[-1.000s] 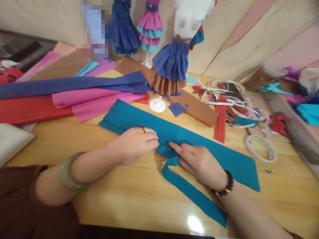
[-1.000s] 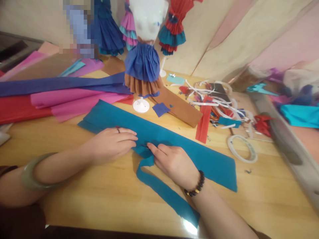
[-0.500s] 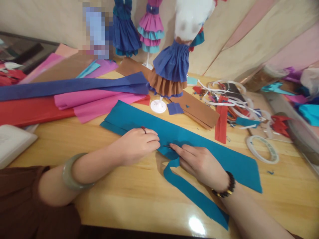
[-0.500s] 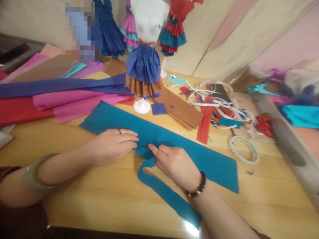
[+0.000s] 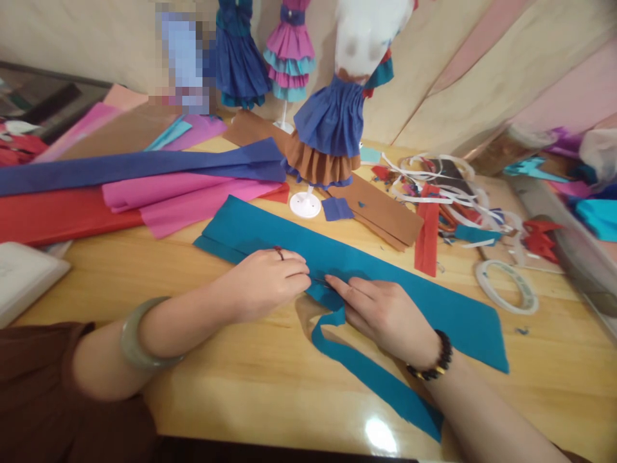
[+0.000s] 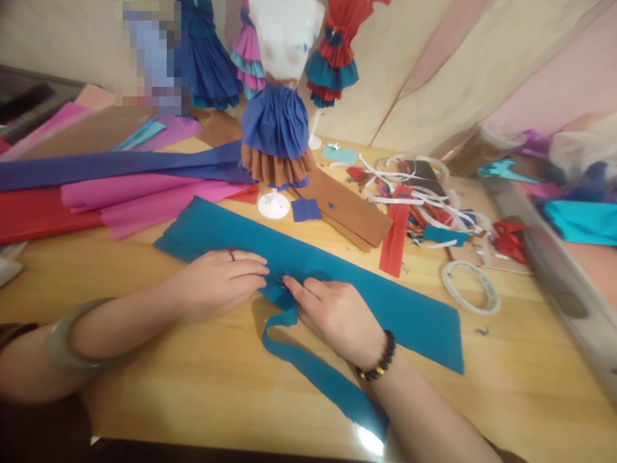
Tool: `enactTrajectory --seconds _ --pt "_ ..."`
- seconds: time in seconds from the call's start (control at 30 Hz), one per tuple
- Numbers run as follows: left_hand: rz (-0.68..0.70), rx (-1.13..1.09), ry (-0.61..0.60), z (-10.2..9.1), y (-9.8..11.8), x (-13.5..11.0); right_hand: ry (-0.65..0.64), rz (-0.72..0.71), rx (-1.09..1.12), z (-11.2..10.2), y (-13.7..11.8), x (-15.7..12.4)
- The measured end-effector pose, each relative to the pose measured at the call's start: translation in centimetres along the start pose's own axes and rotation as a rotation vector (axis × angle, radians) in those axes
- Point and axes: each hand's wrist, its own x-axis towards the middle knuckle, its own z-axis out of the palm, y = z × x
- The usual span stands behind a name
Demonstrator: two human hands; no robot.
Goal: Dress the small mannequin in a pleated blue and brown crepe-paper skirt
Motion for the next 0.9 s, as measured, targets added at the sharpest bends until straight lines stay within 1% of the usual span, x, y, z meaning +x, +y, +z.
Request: enactTrajectory --seconds 0.9 --pt "-0.003 -0.022 0.012 -0.08 0.01 0.0 0.003 -0.018 0.005 0.02 0.14 -0.17"
